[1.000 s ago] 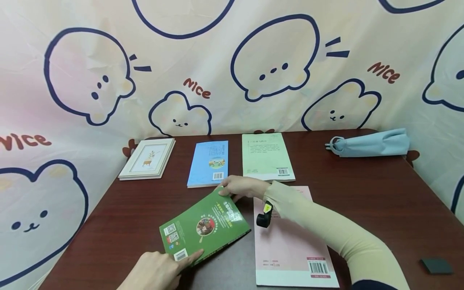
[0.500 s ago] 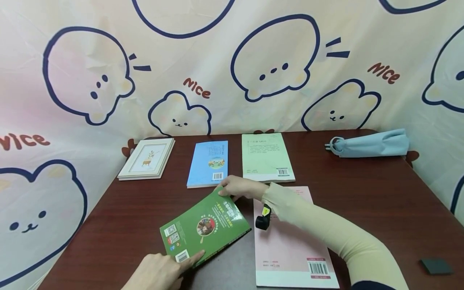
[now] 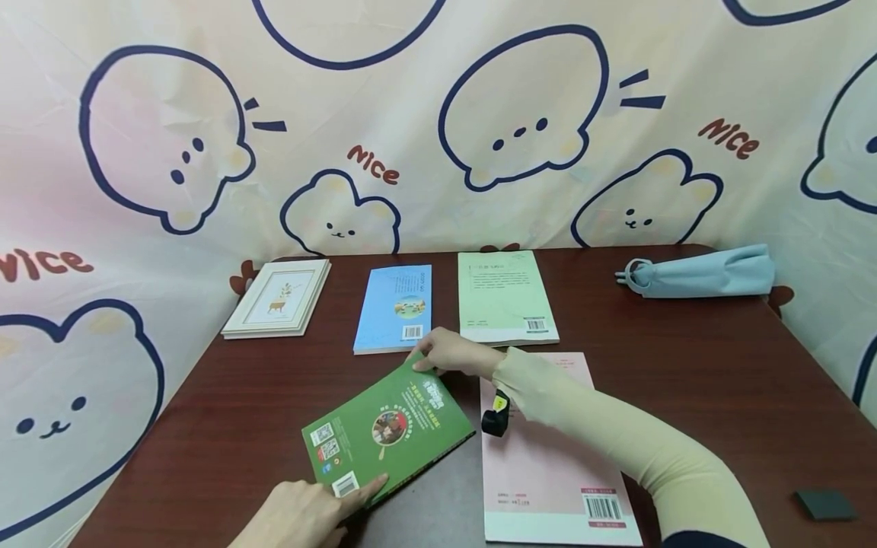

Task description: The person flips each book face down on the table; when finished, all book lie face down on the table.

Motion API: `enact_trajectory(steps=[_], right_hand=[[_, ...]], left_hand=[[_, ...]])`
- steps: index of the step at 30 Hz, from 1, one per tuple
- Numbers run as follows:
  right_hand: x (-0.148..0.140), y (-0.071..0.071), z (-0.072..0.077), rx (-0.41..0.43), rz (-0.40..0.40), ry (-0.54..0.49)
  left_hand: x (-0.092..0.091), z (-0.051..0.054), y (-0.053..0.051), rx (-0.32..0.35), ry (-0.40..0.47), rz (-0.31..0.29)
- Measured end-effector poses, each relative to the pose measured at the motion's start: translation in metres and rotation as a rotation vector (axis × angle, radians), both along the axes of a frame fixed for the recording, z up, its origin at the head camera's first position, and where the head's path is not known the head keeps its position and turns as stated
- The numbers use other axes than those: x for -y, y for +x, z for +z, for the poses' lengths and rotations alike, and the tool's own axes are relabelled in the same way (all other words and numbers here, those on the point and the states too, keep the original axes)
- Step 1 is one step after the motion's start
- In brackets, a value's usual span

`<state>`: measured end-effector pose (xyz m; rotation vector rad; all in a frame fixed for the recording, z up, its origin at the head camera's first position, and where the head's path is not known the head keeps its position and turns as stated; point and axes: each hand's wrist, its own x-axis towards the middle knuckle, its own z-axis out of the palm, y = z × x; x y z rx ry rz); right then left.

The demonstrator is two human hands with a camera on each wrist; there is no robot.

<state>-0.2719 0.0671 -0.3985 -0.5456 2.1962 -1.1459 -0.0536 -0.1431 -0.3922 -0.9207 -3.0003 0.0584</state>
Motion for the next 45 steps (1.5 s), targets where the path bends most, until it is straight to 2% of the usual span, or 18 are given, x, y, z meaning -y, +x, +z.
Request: enact_trajectory(steps=[5, 11, 15, 20, 26, 30, 34, 37, 42, 44, 45], right_hand=[[0.001, 0.002, -0.002, -0.054, -0.006, 0.038], [0.001, 0.003, -0.003, -0.169, -0.029, 0.115], [0.001, 0.004, -0.003, -0.224, -0.041, 0.152], [0.003, 0.007, -0.002, -0.285, -0.033, 0.182], [0.003, 0.010, -0.003, -0.325, -0.042, 0.196], [0.002, 0.011, -0.003, -0.328, -0.041, 0.193], [0.001, 0.013, -0.003, -0.342, -0.044, 0.210], [0.002, 0.015, -0.003, -0.387, -0.048, 0.250], [0.004, 0.019, -0.001, -0.478, -0.040, 0.306], [0.002, 0.020, 0.003, -0.482, -0.041, 0.297], [0.001, 0.021, 0.006, -0.479, -0.045, 0.290]], left_hand=[[0.001, -0.002, -0.001, 0.059, 0.022, 0.010], [0.001, -0.003, -0.001, 0.112, 0.042, 0.024], [0.000, -0.002, -0.004, 0.161, 0.029, 0.054], [0.000, 0.000, -0.008, 0.188, 0.016, 0.080], [0.001, 0.003, -0.010, 0.201, 0.008, 0.062], [0.003, 0.005, -0.012, 0.240, 0.005, 0.058], [0.004, 0.007, -0.015, 0.234, 0.003, 0.020], [0.006, 0.009, -0.017, 0.214, -0.003, 0.001], [0.009, 0.016, -0.021, 0.284, -0.024, 0.063], [0.009, 0.020, -0.022, 0.297, 0.001, 0.092], [0.010, 0.022, -0.022, 0.282, 0.027, 0.103]])
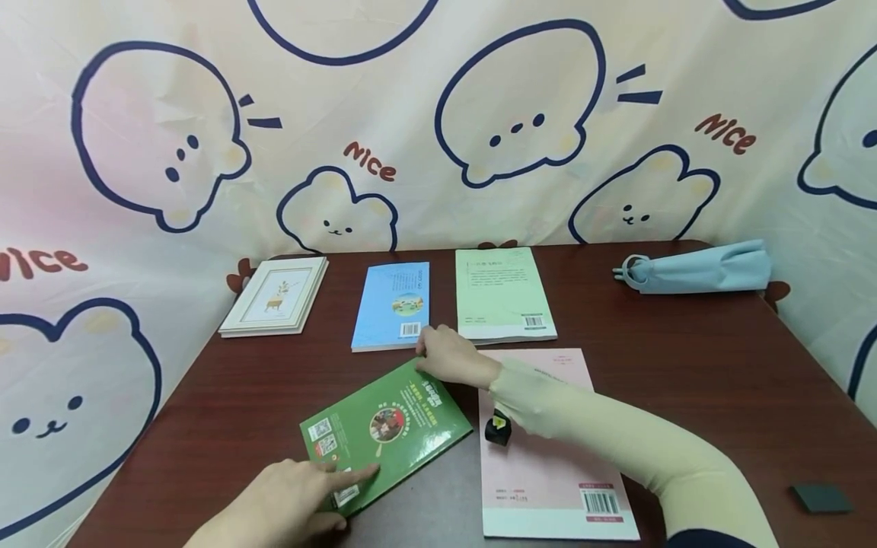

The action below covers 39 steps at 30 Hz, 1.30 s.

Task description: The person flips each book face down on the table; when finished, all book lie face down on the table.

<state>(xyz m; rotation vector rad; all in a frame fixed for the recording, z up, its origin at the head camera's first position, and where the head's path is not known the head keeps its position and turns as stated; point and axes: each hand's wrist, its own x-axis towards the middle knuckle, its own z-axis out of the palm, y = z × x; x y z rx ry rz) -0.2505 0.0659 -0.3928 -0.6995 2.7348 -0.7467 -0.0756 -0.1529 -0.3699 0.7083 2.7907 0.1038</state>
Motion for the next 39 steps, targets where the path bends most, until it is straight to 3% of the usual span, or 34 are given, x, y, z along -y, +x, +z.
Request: enact_trajectory(steps=[4, 8, 10, 15, 18, 22, 24, 29, 35, 39], right_hand=[[-0.011, 0.005, 0.019, 0.059, -0.033, -0.044], [-0.030, 0.015, 0.037, 0.176, -0.082, -0.086], [-0.042, 0.023, 0.042, 0.280, -0.107, -0.135], [-0.072, 0.047, 0.048, 0.626, -0.182, -0.357], [-0.082, 0.064, 0.052, 0.809, -0.230, -0.485], [-0.085, 0.083, 0.054, 0.962, -0.292, -0.626], [-0.082, 0.091, 0.054, 0.977, -0.326, -0.676], [-0.070, 0.105, 0.051, 0.912, -0.364, -0.691], [-0.062, 0.103, 0.044, 0.891, -0.412, -0.718], [-0.062, 0.101, 0.042, 0.867, -0.422, -0.680]], left_hand=[[0.001, 0.013, -0.001, -0.053, 0.162, 0.125], [0.008, 0.029, -0.012, 0.000, 0.302, 0.316], [0.014, 0.032, -0.021, 0.008, 0.333, 0.375], [0.026, 0.023, -0.043, 0.021, 0.355, 0.435], [0.030, 0.014, -0.052, 0.066, 0.368, 0.466], [0.030, 0.006, -0.057, 0.134, 0.406, 0.484], [0.029, 0.004, -0.059, 0.163, 0.429, 0.479], [0.026, -0.002, -0.060, 0.180, 0.427, 0.471], [0.025, -0.006, -0.060, 0.142, 0.435, 0.453], [0.025, -0.008, -0.058, 0.134, 0.451, 0.444]])
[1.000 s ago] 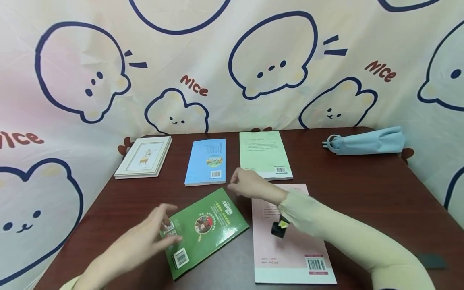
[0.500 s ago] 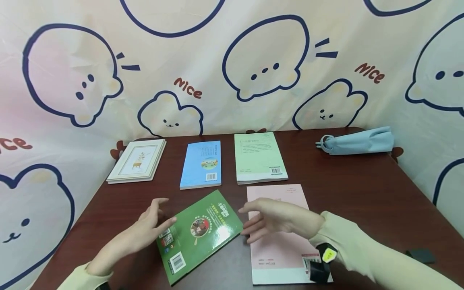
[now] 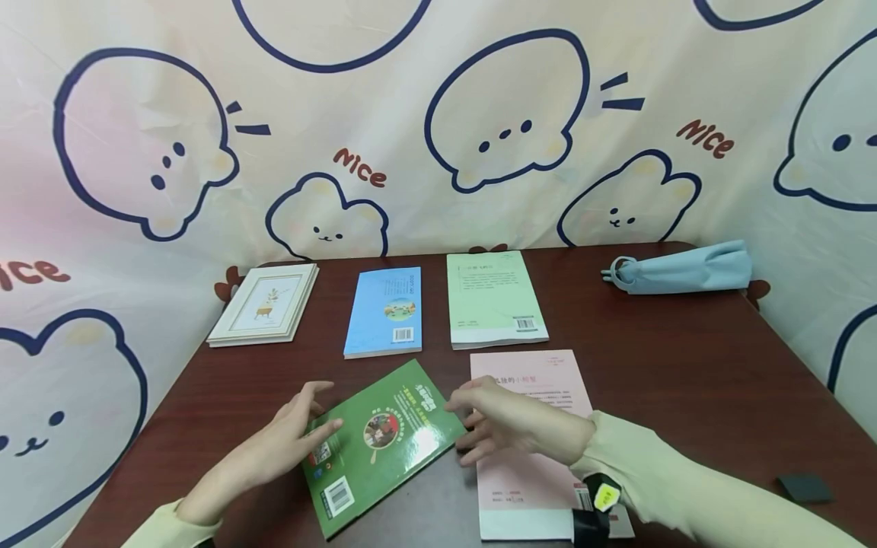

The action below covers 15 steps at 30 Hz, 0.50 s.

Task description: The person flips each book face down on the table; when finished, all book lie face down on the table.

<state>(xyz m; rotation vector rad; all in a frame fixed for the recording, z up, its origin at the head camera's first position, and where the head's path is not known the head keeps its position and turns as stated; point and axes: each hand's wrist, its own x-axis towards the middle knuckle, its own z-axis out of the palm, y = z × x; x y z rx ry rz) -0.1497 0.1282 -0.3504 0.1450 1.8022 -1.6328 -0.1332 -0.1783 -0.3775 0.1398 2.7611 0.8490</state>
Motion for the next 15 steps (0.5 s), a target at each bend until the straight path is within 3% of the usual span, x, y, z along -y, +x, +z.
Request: enact_trajectory(steps=[5, 15], right_hand=[[-0.0052, 0.0054, 0.0013, -0.018, 0.041, 0.042], [0.0014, 0.0078, -0.0063, 0.036, 0.059, -0.004]], left_hand=[[0.0000, -0.0021, 0.0017, -0.015, -0.014, -0.002], [-0.0008, -0.0018, 0.0010, -0.011, -0.048, -0.014]])
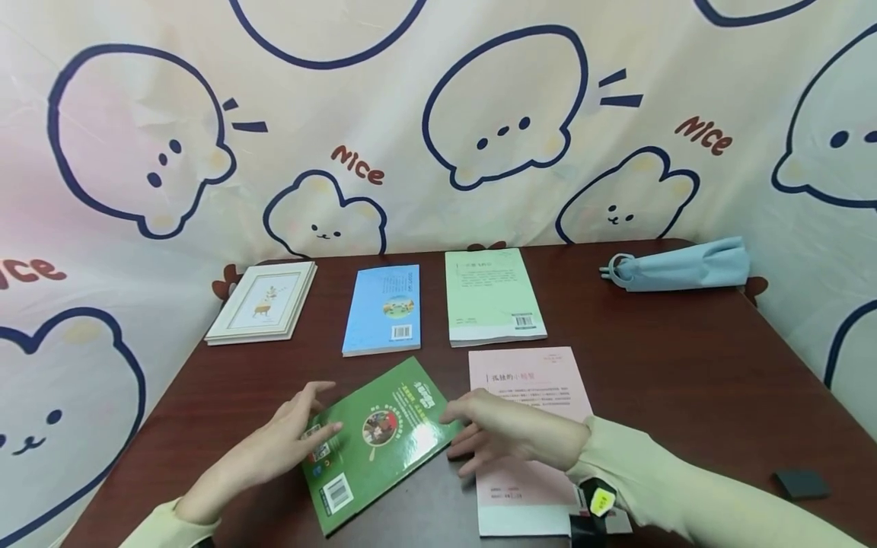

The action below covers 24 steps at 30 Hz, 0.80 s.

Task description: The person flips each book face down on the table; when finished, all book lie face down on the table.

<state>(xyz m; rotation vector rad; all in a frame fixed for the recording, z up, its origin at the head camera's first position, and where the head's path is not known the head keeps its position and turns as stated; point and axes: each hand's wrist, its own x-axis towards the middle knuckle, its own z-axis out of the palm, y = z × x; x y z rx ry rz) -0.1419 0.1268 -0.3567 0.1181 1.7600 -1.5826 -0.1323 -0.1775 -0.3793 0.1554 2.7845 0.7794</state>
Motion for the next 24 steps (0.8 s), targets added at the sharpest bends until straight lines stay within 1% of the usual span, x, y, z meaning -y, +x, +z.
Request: enact_trajectory(steps=[4, 11, 17, 24], right_hand=[[0.001, -0.002, -0.002, 0.001, 0.009, 0.010], [-0.001, -0.007, -0.005, -0.002, 0.048, 0.066], [-0.001, -0.009, -0.008, -0.009, 0.070, 0.067], [0.000, -0.011, -0.008, -0.006, 0.080, 0.074]], left_hand=[[0.000, -0.001, 0.001, 0.003, -0.009, 0.003], [0.001, -0.001, 0.004, -0.011, -0.017, -0.002], [0.001, -0.001, 0.006, -0.024, -0.031, -0.016], [0.001, -0.001, 0.007, -0.015, -0.050, -0.017]])
